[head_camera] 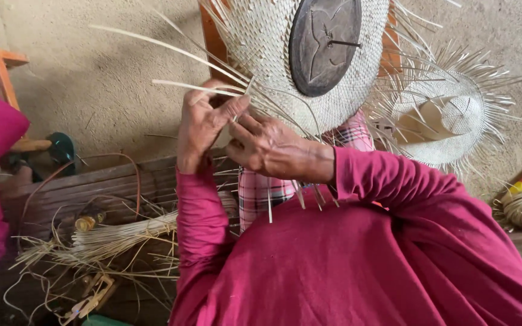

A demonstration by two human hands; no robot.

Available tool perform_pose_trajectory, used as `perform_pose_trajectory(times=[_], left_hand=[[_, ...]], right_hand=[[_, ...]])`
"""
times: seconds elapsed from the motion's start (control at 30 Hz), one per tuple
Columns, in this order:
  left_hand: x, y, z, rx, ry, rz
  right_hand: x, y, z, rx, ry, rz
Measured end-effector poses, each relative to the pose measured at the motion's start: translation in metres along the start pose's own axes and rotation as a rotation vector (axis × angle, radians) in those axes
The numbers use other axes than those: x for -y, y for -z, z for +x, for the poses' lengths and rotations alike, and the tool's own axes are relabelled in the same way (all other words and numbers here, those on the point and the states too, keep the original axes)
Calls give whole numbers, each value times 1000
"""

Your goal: Weave a straw hat by hand using a wooden mold

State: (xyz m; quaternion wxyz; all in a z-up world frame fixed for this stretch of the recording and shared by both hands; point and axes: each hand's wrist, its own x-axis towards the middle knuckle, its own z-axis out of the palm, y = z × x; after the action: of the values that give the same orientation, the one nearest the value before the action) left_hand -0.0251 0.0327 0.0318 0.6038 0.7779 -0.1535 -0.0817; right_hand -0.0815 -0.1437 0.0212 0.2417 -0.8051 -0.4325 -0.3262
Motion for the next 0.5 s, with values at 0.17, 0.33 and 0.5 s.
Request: perform_pose_trajectory(times=[0.17, 0.33, 0.5], left_hand=[[-12, -7, 0, 68, 241, 50], [-6, -21, -12, -8, -3, 27], [36, -36, -16, -106, -322, -78]], right_hand=[[-8, -7, -27, 133, -10, 154], [-64, 71, -5, 151, -109, 191], [-105, 85, -6, 189, -86, -441]])
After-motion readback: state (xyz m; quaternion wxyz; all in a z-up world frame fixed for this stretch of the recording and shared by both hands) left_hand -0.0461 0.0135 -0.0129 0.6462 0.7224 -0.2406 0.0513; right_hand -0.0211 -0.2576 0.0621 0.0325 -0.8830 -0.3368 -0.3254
